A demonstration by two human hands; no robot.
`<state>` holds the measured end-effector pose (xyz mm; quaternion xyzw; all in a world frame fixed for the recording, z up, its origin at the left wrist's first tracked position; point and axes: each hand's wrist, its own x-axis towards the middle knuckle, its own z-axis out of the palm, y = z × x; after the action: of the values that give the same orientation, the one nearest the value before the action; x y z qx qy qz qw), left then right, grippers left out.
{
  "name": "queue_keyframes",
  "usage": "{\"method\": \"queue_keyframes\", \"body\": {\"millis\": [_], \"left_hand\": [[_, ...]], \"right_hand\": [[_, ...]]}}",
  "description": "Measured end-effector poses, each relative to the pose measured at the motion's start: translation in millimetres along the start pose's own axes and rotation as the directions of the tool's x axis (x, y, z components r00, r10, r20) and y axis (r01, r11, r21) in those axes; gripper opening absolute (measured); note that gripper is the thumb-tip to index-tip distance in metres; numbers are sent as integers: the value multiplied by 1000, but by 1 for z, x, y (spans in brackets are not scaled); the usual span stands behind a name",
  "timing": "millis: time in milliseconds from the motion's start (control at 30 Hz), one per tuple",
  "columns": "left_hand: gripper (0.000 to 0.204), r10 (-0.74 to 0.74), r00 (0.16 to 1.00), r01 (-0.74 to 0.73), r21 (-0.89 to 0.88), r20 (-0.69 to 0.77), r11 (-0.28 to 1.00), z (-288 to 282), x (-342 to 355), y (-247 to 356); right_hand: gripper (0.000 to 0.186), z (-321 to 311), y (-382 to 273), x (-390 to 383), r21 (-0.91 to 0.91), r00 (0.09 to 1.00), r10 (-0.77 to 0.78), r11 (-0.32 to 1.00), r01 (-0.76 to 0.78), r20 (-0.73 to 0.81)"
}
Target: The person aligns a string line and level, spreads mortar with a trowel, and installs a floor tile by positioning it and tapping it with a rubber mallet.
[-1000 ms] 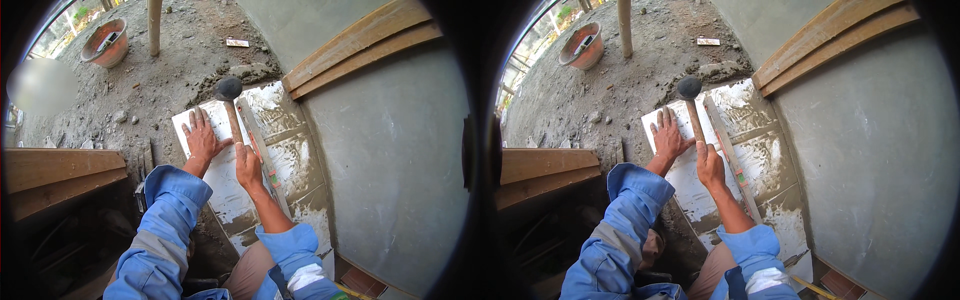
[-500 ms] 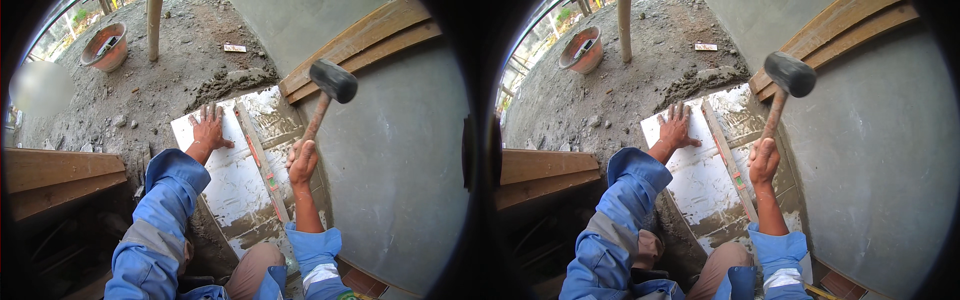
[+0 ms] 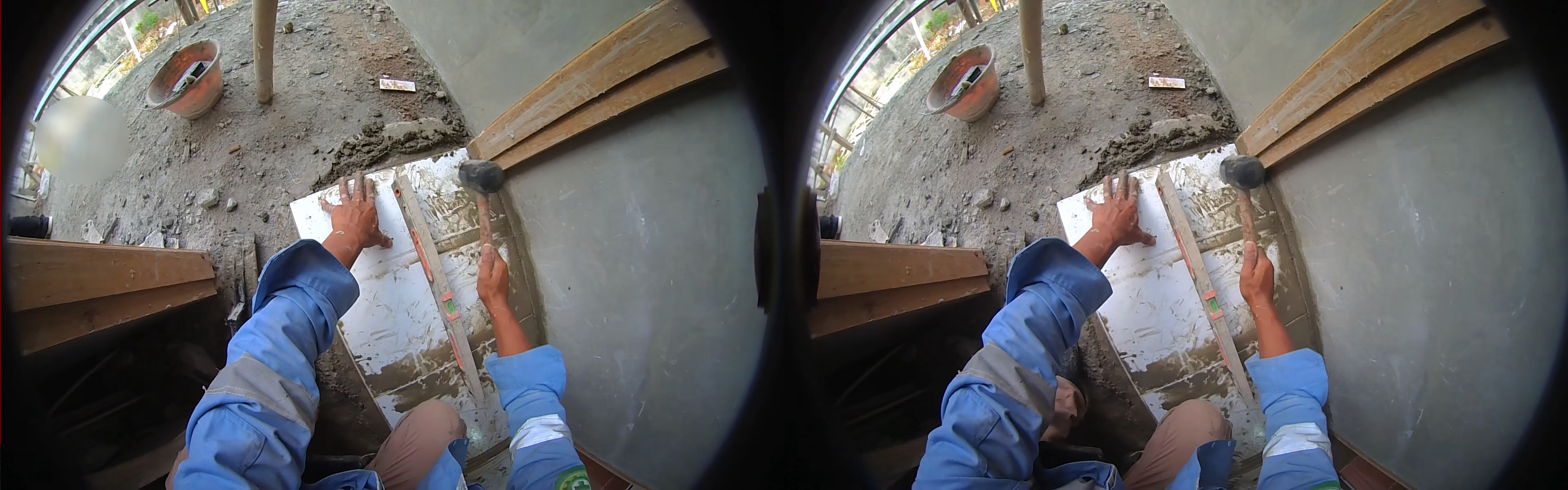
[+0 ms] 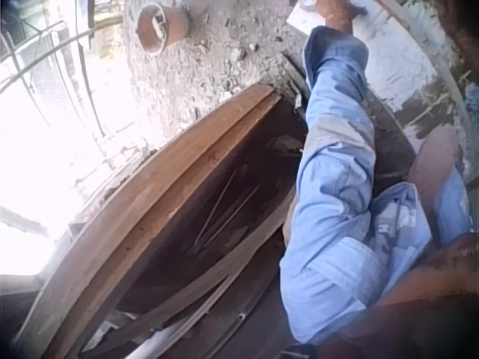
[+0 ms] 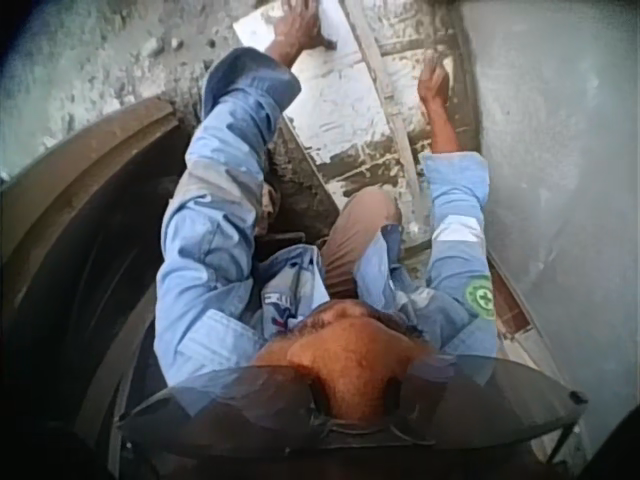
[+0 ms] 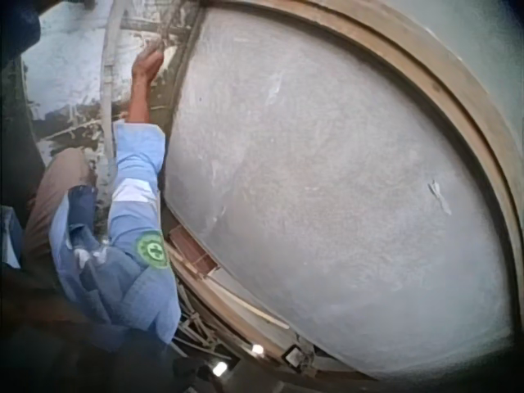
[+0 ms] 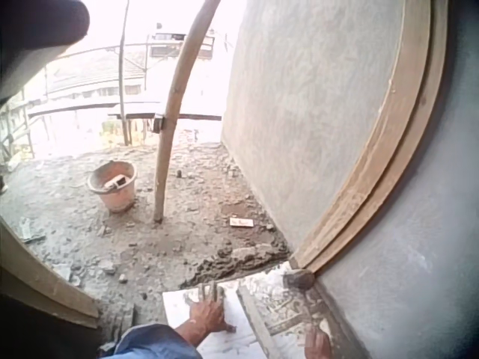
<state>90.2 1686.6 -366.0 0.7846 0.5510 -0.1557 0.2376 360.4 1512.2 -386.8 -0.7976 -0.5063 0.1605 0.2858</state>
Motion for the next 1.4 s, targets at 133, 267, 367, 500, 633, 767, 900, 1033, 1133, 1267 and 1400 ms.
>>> {"method": "queue_keyframes", "body": {"millis": [133, 267, 367, 500, 633, 767, 900, 1033, 1133, 1267, 1400], "left_hand": [[142, 19, 1000, -19, 5, -24, 1000, -3, -3, 3], [142, 15, 1000, -15, 1, -3, 1000, 1, 3, 2], [142, 27, 999, -27, 8, -23, 1000, -2, 5, 4], [143, 9, 1000, -9, -6, -3, 1000, -3, 0, -1], [145, 8, 1000, -8, -13, -13, 1000, -3, 1, -1], [144, 9, 1000, -9, 4, -4, 1000, 2, 0, -4], [144, 30, 999, -30, -25, -18, 999, -1, 0, 10], [142, -16, 1000, 16, 12, -1, 1000, -1, -2, -5], [145, 37, 999, -37, -16, -26, 999, -3, 2, 12], [144, 6, 1000, -6, 10, -2, 1000, 0, 0, -5], [145, 32, 999, -32, 10, -12, 999, -1, 2, 9]], "right_hand": [[58, 5, -12, -6, 335, 984, 126, 939, -77, -128], [55, 0, -8, 5, 194, 996, 72, 978, -80, 51], [56, 3, -11, -5, 379, 995, 94, 922, -73, -38], [53, 0, -14, -3, 106, 1000, -11, 994, 8, 28], [55, 5, -12, -14, 308, 995, 10, 951, 20, -95], [56, 0, -15, -13, 189, 989, 127, 972, -140, 80], [54, -8, 4, -22, 39, 999, 33, 999, -31, -40], [57, -17, -32, -13, 343, 974, 206, 912, -225, 90], [57, -9, 20, -24, 117, 992, 123, 985, -124, 20], [53, -3, -24, -18, 201, 998, 62, 978, -54, -33], [50, -1, 7, -26, 79, 998, 62, 995, -60, -24]]}}
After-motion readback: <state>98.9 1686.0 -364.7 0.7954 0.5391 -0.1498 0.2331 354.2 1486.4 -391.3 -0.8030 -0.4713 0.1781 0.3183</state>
